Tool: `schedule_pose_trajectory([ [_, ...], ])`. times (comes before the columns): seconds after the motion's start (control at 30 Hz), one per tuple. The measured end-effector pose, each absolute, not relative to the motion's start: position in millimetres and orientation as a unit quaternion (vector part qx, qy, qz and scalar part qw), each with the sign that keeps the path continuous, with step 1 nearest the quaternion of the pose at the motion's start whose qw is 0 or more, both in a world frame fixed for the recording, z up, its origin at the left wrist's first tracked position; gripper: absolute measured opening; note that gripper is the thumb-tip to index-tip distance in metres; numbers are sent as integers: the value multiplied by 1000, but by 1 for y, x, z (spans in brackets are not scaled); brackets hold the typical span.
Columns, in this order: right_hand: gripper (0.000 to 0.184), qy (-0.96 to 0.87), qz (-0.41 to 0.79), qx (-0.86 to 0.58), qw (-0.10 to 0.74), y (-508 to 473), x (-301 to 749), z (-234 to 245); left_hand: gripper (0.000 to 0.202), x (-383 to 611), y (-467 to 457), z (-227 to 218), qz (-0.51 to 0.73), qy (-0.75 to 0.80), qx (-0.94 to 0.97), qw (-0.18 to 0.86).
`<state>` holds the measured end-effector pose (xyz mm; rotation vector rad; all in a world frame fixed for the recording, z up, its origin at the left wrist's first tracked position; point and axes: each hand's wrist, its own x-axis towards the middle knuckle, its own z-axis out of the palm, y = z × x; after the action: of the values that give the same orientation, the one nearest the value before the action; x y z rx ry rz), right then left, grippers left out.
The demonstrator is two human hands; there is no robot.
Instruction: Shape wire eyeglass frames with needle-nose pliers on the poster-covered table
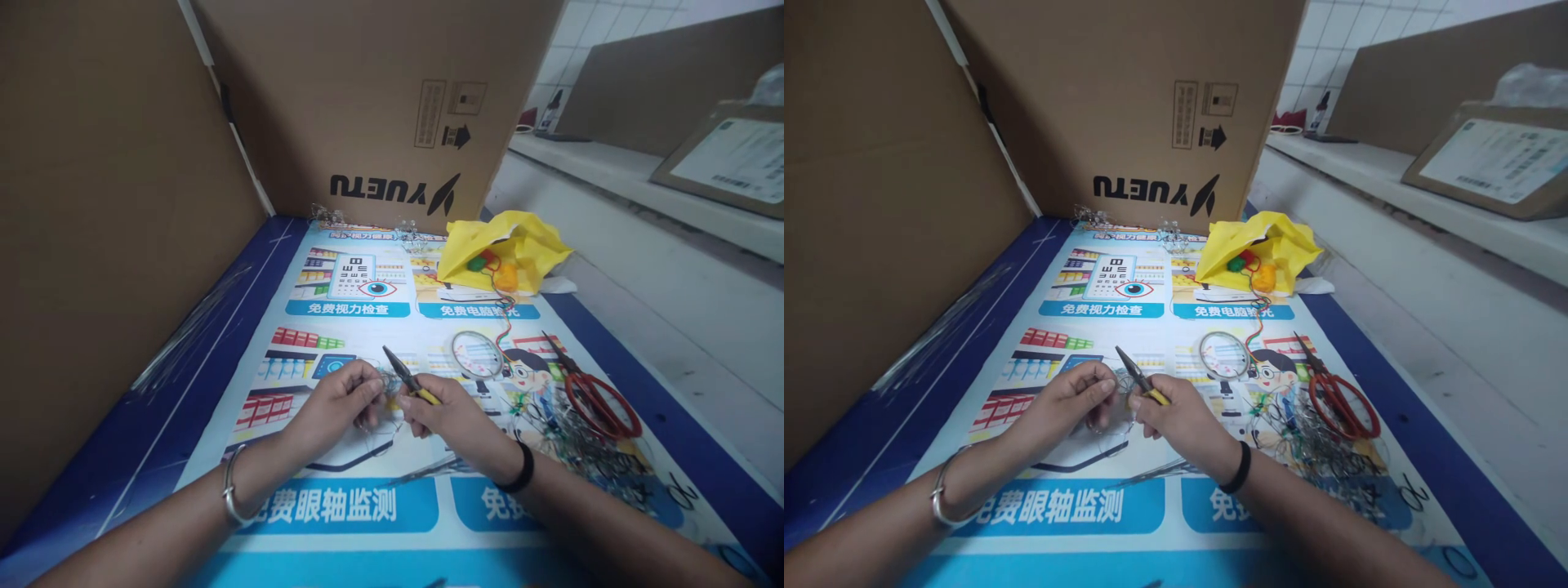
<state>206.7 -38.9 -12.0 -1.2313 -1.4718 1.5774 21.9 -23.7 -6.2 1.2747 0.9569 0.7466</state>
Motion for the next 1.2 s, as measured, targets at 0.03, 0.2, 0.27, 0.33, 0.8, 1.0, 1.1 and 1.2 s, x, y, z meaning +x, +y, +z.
schedule_pose_trajectory([
  [0.03,25,-556,602,-473,324,-39,206,-13,23,22,-24,-7,330,420,562,632],
  [0.2,28,-613,547,-484,302,-37,213,-5,22,14,-19,1,314,424,604,598],
  [0.27,28,-675,463,-500,284,-33,220,3,22,5,-11,6,296,418,614,601],
  [0.33,26,-733,347,-536,237,-29,227,11,22,-5,-1,9,306,411,596,618],
  [0.8,33,-818,116,-563,-12,-28,227,17,23,-22,27,-11,453,374,454,670],
  [1.0,33,-818,111,-563,-36,-22,221,20,22,-22,28,-14,486,379,435,657],
  [1.1,33,-817,107,-564,-43,-20,218,18,20,-21,26,-15,491,377,435,654],
  [1.2,31,-817,103,-565,-47,-21,217,16,20,-21,24,-14,491,380,442,648],
])
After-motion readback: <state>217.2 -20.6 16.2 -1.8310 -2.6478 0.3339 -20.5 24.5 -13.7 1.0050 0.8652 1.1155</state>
